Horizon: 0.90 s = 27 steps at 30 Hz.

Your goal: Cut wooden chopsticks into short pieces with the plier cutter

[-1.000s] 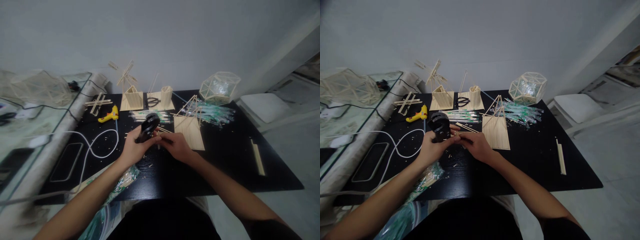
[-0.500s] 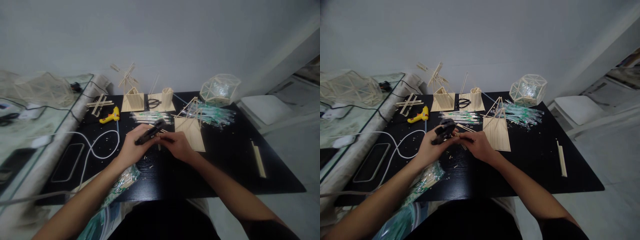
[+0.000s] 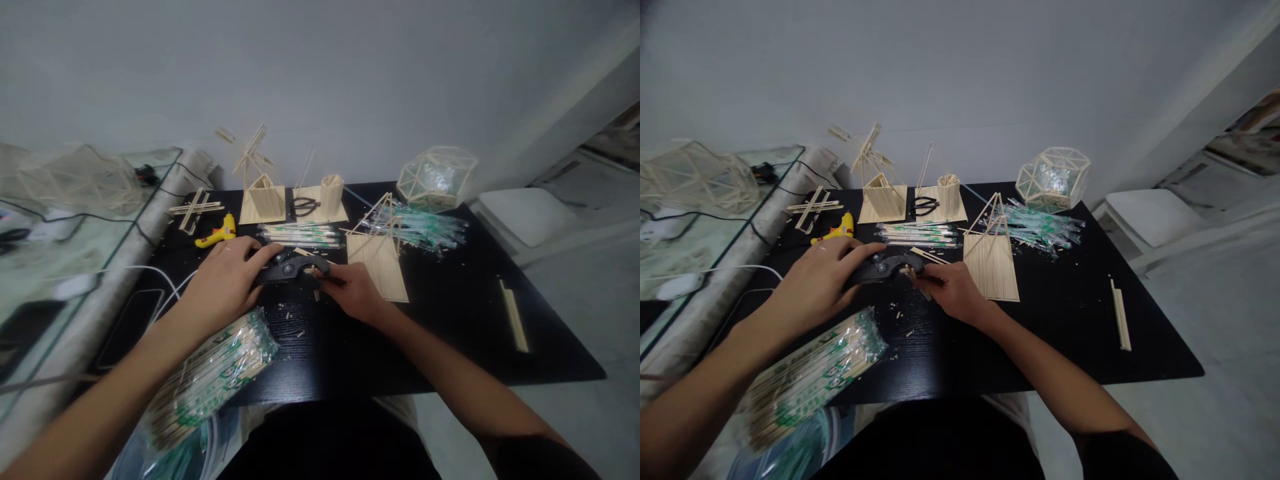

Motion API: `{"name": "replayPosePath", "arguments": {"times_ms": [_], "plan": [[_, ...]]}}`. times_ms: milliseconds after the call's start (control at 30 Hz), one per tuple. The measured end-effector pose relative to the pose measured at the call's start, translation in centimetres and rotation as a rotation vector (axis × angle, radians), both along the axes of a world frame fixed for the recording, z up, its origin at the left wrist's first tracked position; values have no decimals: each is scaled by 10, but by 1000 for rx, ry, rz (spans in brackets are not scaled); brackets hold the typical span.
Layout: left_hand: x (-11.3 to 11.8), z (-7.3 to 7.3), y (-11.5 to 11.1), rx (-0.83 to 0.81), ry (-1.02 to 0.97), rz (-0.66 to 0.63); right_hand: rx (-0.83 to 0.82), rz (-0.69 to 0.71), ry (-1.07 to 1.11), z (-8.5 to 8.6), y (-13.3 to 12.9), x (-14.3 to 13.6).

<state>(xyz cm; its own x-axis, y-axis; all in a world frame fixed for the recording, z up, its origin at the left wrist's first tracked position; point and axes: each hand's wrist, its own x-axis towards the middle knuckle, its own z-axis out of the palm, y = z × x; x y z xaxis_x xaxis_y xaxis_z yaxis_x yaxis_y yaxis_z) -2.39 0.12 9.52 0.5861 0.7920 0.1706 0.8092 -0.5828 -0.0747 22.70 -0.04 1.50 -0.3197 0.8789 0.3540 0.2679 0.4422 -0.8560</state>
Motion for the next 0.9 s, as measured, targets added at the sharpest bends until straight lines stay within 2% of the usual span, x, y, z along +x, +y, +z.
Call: {"name": "replayPosePath", "arguments": {"times_ms": [233,600,900], "plan": [[3,1,5,38,61,-68,11,6,-5,-1,-1,1],[3,5,7,52,90,-70,27,5,-39,-1,1,1],[4,8,8,40,202,-44,56,1,-70,-2,4,3]]}}
